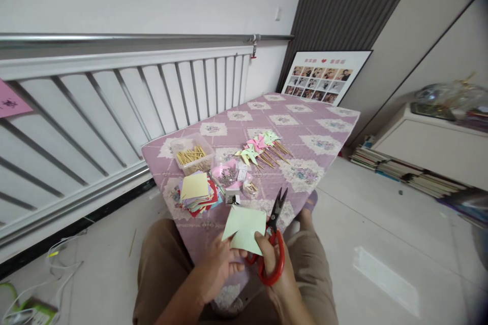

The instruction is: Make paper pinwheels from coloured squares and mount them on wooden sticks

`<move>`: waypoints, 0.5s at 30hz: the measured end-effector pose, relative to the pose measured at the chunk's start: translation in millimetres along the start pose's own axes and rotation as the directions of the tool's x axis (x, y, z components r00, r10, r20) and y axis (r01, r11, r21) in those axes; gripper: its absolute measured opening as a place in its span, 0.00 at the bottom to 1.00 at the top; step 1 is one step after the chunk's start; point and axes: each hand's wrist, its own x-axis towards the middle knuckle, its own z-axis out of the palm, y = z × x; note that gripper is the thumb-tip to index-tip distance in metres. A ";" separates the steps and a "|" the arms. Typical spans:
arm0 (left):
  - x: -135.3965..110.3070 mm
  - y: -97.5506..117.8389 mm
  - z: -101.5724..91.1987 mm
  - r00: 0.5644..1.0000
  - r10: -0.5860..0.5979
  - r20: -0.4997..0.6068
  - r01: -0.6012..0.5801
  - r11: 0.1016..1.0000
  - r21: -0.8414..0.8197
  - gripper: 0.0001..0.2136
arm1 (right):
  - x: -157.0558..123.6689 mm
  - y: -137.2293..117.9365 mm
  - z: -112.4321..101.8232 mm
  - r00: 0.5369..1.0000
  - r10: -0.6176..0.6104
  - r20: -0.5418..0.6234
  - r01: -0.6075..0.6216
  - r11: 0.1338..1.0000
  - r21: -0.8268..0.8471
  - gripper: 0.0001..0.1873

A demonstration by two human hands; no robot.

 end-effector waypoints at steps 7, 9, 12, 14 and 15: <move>3.2 -25.0 7.4 0.992 0.010 -0.127 -0.047 0.956 -0.289 0.10 | -1.0 -2.5 4.3 0.994 -0.094 -0.052 0.093 0.995 -0.035 0.19; 5.2 -21.3 12.4 0.988 -0.001 -0.153 -0.049 0.946 -0.321 0.10 | -2.0 -2.4 3.9 0.993 -0.109 -0.041 0.108 0.994 -0.024 0.22; 7.3 -17.7 22.5 0.985 0.022 -0.172 -0.077 0.943 -0.324 0.11 | -3.0 0.3 2.1 0.994 -0.103 -0.032 0.103 0.995 -0.008 0.24; 8.9 -16.7 29.5 0.984 0.059 -0.168 -0.106 0.953 -0.285 0.12 | -2.9 3.8 0.1 0.996 -0.092 -0.019 0.092 0.996 -0.011 0.24; 9.7 -16.1 32.6 0.982 0.072 -0.173 -0.116 0.959 -0.259 0.13 | -2.7 5.9 -1.0 0.996 -0.087 -0.008 0.087 0.996 -0.019 0.23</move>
